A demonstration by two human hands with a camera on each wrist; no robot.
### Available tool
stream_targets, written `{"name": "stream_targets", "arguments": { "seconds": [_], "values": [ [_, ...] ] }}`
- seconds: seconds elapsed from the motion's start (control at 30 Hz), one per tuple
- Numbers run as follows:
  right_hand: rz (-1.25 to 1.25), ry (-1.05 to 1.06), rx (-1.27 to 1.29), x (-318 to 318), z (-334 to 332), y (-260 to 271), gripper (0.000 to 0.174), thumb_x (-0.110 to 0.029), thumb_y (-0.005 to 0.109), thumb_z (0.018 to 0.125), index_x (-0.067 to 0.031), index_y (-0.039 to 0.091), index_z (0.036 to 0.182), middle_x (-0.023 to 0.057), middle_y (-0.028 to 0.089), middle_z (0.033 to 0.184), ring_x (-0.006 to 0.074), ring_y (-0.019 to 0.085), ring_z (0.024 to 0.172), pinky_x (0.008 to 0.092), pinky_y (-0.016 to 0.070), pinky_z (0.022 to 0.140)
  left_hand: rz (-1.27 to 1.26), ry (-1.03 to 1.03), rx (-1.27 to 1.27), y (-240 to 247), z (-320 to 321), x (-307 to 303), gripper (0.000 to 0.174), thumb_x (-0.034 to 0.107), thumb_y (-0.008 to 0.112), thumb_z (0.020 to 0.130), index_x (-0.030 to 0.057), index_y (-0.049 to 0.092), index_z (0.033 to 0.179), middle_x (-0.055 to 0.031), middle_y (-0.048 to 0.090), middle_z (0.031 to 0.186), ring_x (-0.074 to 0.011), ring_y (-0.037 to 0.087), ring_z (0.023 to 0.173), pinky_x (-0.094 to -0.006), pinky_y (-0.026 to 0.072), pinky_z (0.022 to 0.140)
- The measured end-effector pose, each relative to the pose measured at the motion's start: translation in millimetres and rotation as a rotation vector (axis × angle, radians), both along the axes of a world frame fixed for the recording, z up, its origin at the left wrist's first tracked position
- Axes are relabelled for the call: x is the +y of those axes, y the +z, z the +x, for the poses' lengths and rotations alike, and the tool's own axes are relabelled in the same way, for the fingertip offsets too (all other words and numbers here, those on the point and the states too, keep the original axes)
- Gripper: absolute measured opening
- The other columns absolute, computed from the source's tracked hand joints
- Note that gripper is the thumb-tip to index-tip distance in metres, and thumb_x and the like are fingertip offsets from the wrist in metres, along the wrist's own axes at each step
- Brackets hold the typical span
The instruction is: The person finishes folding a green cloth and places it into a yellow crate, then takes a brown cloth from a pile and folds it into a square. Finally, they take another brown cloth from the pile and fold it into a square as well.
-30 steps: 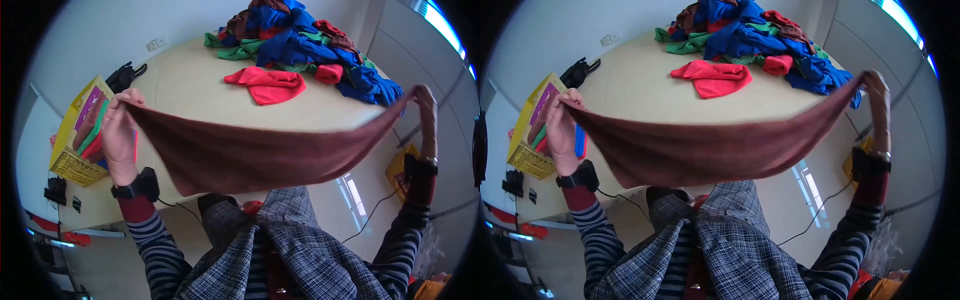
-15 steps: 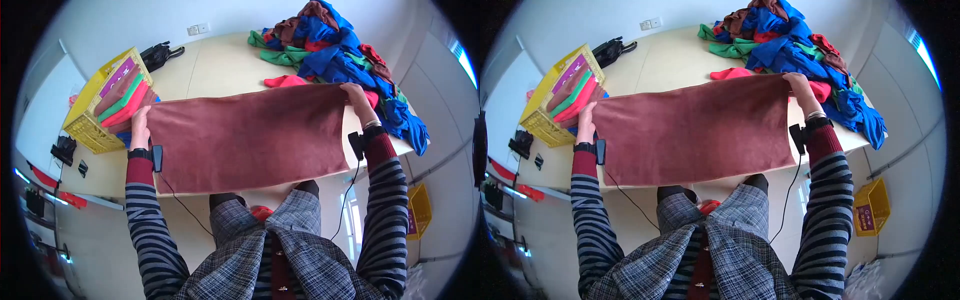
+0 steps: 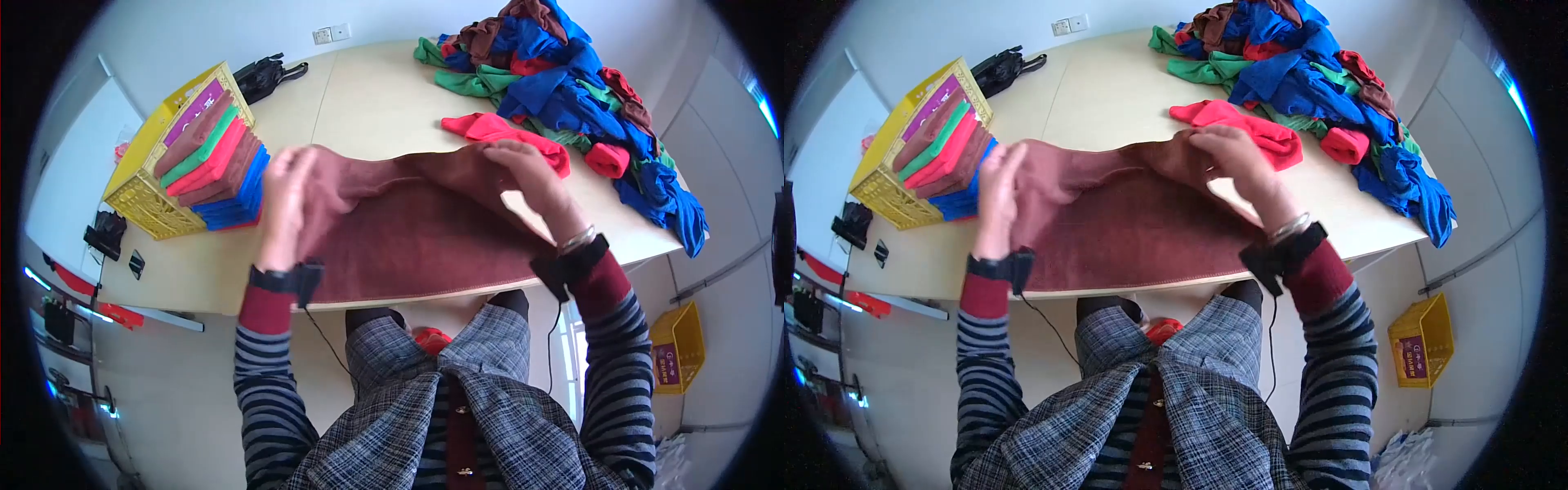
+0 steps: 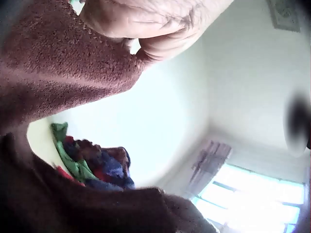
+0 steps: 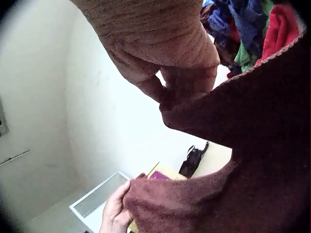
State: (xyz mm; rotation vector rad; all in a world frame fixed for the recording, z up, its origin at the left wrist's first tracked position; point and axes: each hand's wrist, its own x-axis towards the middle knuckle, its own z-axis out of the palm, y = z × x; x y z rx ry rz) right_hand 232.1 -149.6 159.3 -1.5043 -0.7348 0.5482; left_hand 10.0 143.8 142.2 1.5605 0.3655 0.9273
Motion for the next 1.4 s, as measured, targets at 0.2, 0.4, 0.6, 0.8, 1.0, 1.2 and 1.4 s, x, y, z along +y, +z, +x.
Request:
{"name": "stream_targets", "arguments": {
  "seconds": [0.2,0.4,0.6,0.8,1.0,1.2,1.4],
  "values": [
    [-0.004,0.035,0.037,12.3,-100.6,-39.7,0.014,-0.013,0.065,0.097,-0.0003,0.068,0.102,0.0000,0.069,0.089,0.0066,0.063,0.082,0.0218,0.0508,0.069,0.112,-0.100,0.027,-25.8,0.1,-134.8,0.009,0.007,0.068,0.095,0.0024,0.062,0.090,-0.0001,0.062,0.073,-0.0042,0.055,0.060,-0.0217,0.0425,0.052],
    [0.029,-0.056,-0.101,-0.7,-138.8,-63.0,0.012,-0.005,0.066,0.096,0.0048,0.066,0.103,0.0006,0.069,0.084,0.0043,0.056,0.076,0.0232,0.0487,0.066,0.382,0.059,0.016,-55.2,-12.4,-179.6,0.011,-0.001,0.071,0.089,0.0001,0.062,0.095,-0.0061,0.064,0.082,-0.0158,0.061,0.072,-0.0279,0.0508,0.067],
    [0.071,-0.159,-0.386,-10.3,-150.3,-63.8,0.010,-0.005,0.066,0.092,0.0022,0.066,0.100,0.0147,0.067,0.080,0.0240,0.064,0.069,0.0324,0.0514,0.062,0.604,0.141,-0.033,-62.2,-11.1,-188.6,0.014,-0.003,0.072,0.087,0.0000,0.064,0.098,-0.0061,0.065,0.083,-0.0116,0.060,0.069,-0.0254,0.0500,0.067],
    [0.141,-0.263,-0.593,-9.7,-148.1,-71.5,0.009,-0.002,0.065,0.089,-0.0001,0.065,0.098,0.0197,0.067,0.085,0.0409,0.065,0.077,0.0407,0.0536,0.064,0.719,0.207,-0.009,-60.6,-7.2,-196.2,0.018,-0.007,0.072,0.082,0.0008,0.064,0.097,-0.0112,0.066,0.086,-0.0236,0.065,0.073,-0.0319,0.0529,0.068],
    [0.079,-0.250,-0.707,-14.2,-146.2,-71.3,0.012,-0.002,0.063,0.089,0.0012,0.062,0.101,0.0199,0.065,0.084,0.0400,0.065,0.077,0.0439,0.0540,0.064,0.767,0.182,0.037,-61.6,-6.4,-199.7,0.022,-0.008,0.071,0.081,0.0004,0.064,0.100,-0.0139,0.067,0.091,-0.0308,0.067,0.079,-0.0368,0.0545,0.071],
    [0.076,-0.184,-0.668,-16.4,-144.4,-70.4,0.018,-0.004,0.065,0.089,0.0024,0.061,0.105,0.0210,0.064,0.085,0.0400,0.066,0.077,0.0423,0.0548,0.064,0.800,0.110,0.088,-56.7,-12.6,-204.4,0.027,-0.007,0.065,0.085,-0.0007,0.065,0.111,-0.0182,0.068,0.098,-0.0343,0.068,0.085,-0.0398,0.0563,0.075],
    [0.140,-0.229,-0.486,-15.5,-139.4,-87.7,0.021,-0.003,0.068,0.089,0.0037,0.065,0.109,0.0190,0.066,0.084,0.0272,0.068,0.074,0.0345,0.0542,0.065,0.833,-0.027,0.221,-37.4,-18.1,-197.0,0.023,-0.005,0.061,0.088,-0.0026,0.066,0.111,-0.0190,0.069,0.095,-0.0318,0.070,0.083,-0.0383,0.0567,0.074]
  ]
}}
